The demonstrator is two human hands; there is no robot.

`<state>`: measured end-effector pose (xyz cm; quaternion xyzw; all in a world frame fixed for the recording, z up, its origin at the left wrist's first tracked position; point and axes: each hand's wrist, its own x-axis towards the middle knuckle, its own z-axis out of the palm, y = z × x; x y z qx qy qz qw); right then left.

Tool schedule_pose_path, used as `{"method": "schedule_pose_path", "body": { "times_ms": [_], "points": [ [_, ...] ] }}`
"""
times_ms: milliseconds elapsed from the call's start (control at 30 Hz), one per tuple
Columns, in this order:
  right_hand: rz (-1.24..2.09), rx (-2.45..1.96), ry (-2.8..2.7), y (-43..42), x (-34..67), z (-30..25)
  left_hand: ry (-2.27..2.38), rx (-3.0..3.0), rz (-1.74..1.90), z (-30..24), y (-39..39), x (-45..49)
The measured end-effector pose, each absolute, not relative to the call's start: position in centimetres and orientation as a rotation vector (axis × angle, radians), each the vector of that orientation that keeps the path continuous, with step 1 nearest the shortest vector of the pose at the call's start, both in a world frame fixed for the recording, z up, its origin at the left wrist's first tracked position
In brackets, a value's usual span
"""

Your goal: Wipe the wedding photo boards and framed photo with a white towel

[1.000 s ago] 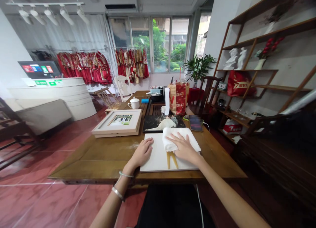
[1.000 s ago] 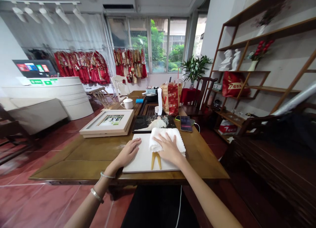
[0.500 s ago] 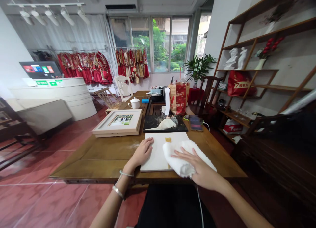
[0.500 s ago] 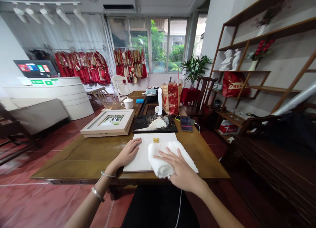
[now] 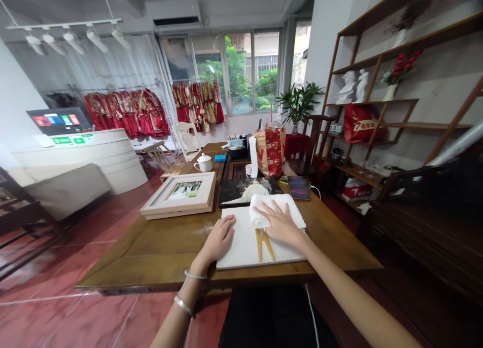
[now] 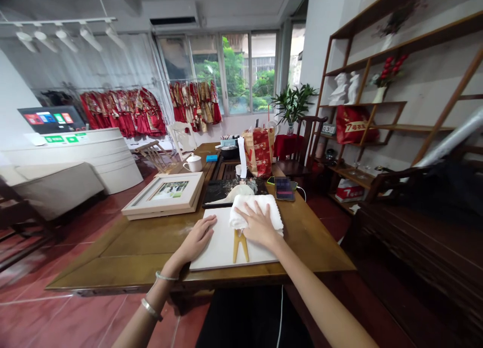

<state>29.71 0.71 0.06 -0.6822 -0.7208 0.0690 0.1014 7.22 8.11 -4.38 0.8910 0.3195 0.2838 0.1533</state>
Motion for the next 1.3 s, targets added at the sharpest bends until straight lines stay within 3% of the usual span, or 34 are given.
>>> {"method": "schedule_pose_path", "body": {
  "times_ms": [367, 733, 933, 1300],
  "points": [
    [0.304, -1.596, -2.362, -10.7, 28.2, 0.1, 0.908, 2.546, 0.796, -4.2, 8.0, 7.3],
    [0.268, -1.999, -2.120, 0.4, 30.9, 0.4, 0.921, 2.531, 0.797, -4.2, 8.0, 7.3],
    [0.250, -2.015, -2.142, 1.8, 28.4, 0.7, 0.902, 2.547, 0.797, -4.2, 8.1, 7.2],
    [0.400, -1.592, -2.410, -10.0, 27.6, 1.2, 0.912, 2.529, 0.785, -4.2, 8.0, 7.2]
  ]
}}
